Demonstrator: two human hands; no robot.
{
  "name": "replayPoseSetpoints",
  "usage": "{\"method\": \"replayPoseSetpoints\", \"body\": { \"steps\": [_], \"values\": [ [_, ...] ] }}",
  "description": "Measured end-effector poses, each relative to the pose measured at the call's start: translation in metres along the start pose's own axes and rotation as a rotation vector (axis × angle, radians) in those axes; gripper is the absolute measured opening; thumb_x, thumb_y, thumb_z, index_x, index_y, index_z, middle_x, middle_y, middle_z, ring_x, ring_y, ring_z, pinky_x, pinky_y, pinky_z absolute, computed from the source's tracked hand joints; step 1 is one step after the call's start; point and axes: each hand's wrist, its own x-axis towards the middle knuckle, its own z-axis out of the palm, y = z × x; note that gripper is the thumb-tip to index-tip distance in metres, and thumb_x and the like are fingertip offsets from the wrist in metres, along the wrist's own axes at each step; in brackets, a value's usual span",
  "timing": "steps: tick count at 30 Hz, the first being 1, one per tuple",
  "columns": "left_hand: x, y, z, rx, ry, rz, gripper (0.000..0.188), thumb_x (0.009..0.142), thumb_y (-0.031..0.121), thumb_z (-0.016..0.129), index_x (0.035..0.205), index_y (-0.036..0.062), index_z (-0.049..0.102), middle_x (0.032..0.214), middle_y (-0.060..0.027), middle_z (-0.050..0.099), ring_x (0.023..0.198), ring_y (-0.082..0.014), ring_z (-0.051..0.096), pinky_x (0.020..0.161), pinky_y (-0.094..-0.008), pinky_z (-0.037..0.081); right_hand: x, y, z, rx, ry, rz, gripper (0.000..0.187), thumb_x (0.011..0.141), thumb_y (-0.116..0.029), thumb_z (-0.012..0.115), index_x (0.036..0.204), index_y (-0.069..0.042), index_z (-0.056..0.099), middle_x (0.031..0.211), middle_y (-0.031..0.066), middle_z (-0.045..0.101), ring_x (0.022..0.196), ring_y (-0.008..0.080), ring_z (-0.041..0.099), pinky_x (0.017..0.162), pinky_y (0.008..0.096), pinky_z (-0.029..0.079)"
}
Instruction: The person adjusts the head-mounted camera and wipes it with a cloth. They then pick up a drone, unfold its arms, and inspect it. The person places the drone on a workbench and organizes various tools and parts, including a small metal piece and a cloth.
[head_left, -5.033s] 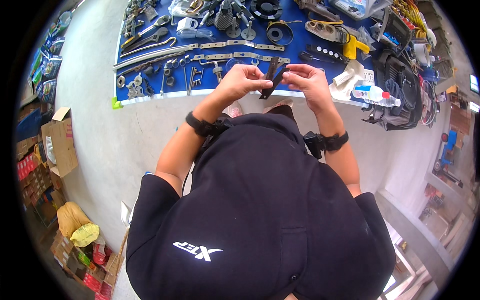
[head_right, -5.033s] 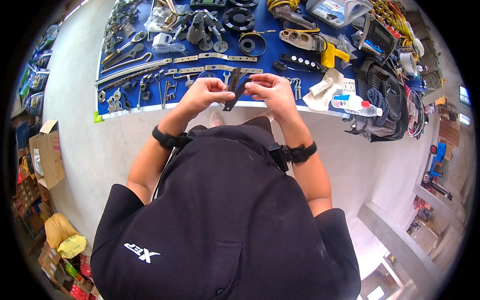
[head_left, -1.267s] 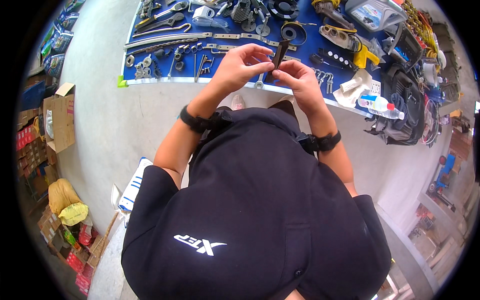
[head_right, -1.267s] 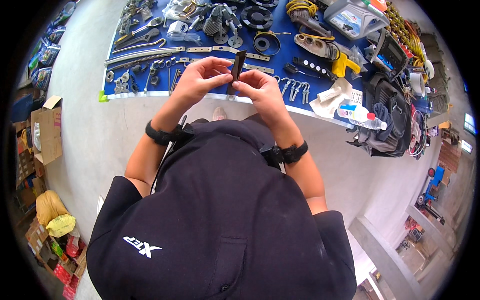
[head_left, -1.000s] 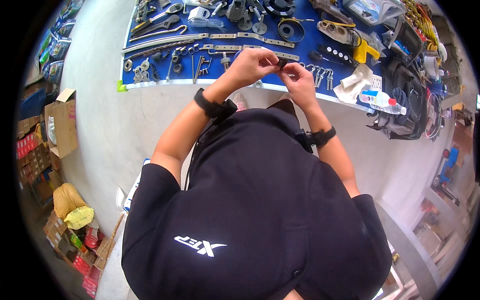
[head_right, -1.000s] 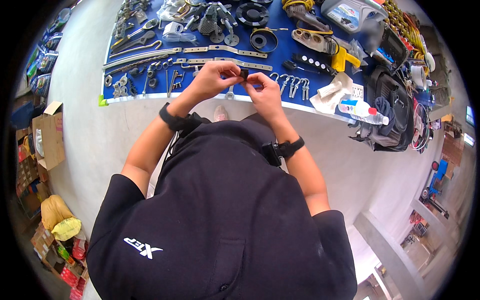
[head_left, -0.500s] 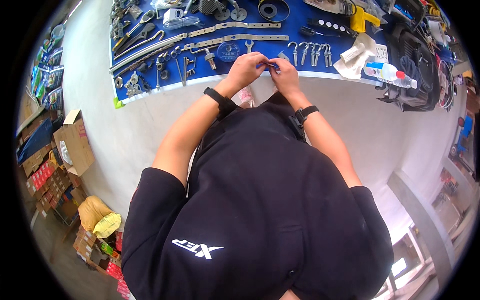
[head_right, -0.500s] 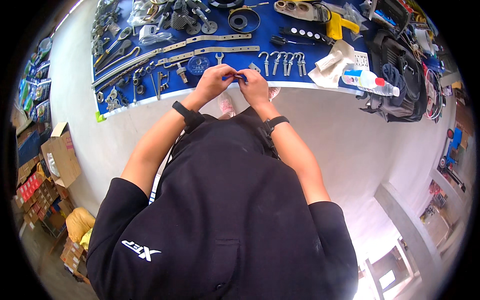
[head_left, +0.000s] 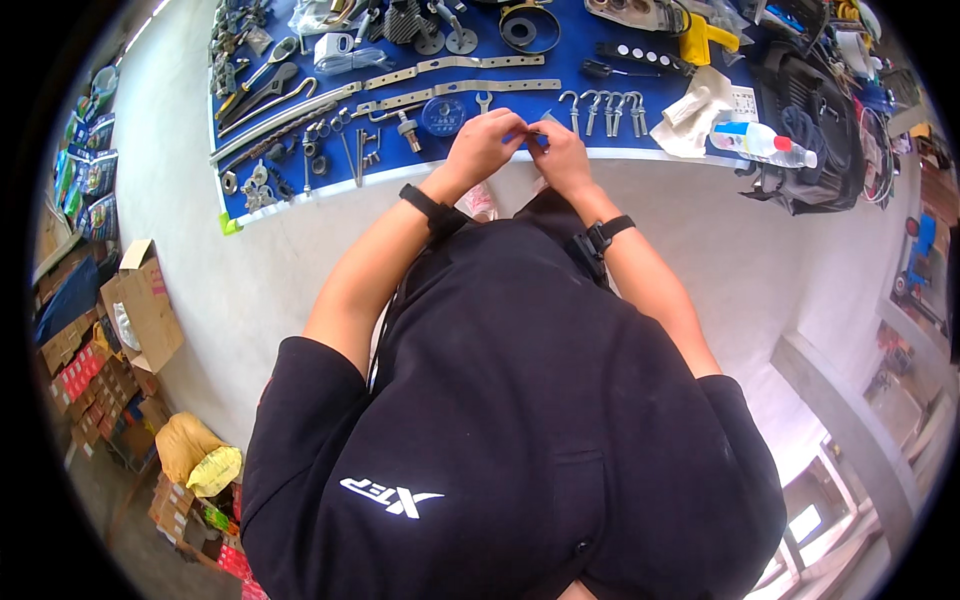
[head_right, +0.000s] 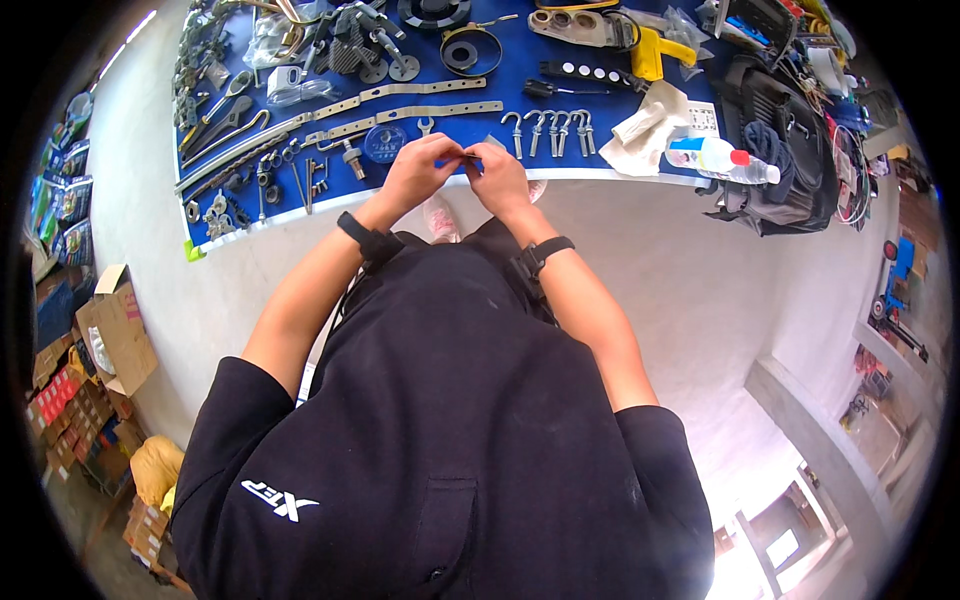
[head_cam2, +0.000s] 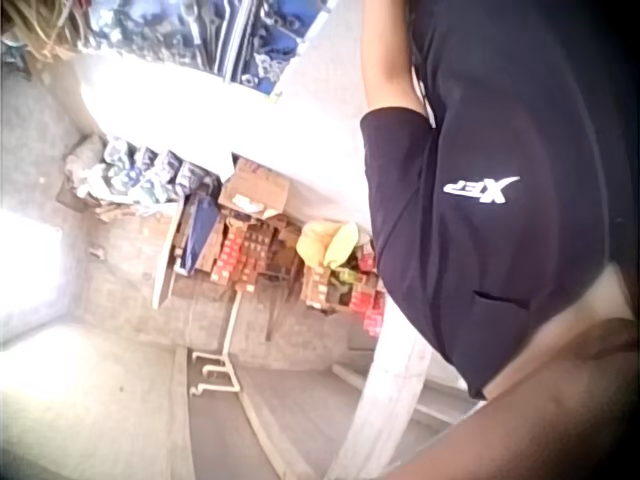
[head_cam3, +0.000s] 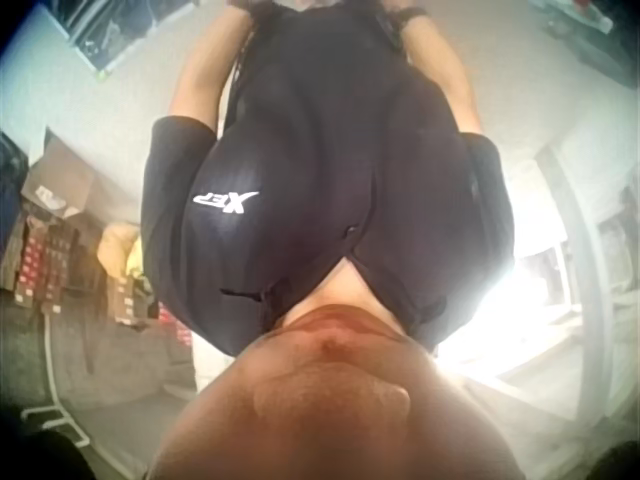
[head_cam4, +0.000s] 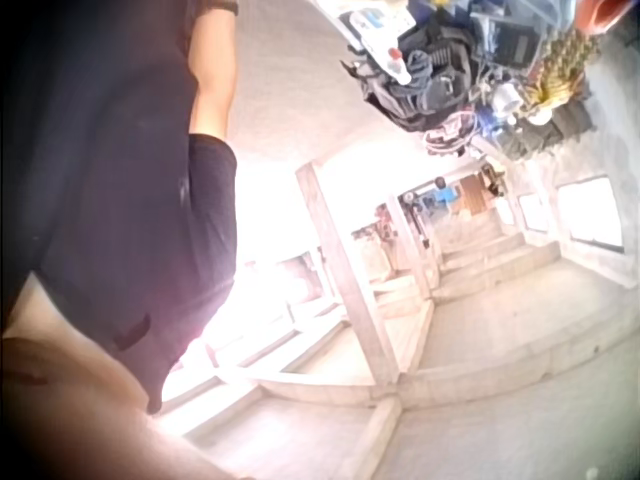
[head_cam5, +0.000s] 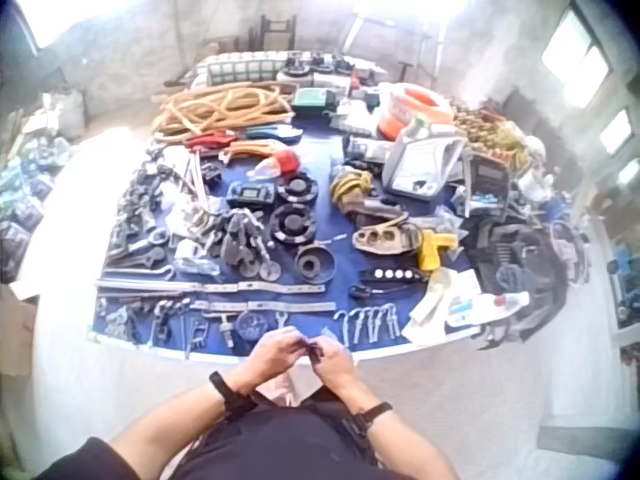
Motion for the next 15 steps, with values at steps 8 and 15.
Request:
{"method": "replayPoseSetpoints", "body": {
  "steps": [8,15],
  "values": [
    [-0.01,0.01,-0.003,-0.224,-0.012,-0.028,0.011,0.084,0.002,0.073,0.094,0.0013,0.07,0.086,-0.0058,0.069,0.078,-0.0179,0.069,0.071,-0.0285,0.055,-0.007,-0.022,-0.029,-0.132,-0.205,-0.024,0.013,0.086,-0.009,0.065,0.098,-0.006,0.062,0.096,0.0125,0.067,0.091,0.034,0.065,0.076,0.0436,0.053],
    [-0.005,-0.009,0.005,-0.447,-0.052,-0.511,0.014,0.084,0.01,0.077,0.09,-0.0015,0.07,0.08,-0.006,0.073,0.075,-0.0105,0.07,0.07,-0.0245,0.055,0.006,-0.005,-0.051,-0.023,-0.374,0.013,0.018,0.087,-0.012,0.067,0.104,-0.006,0.066,0.103,0.0112,0.069,0.09,0.0301,0.068,0.08,0.039,0.054]
  ]
}}
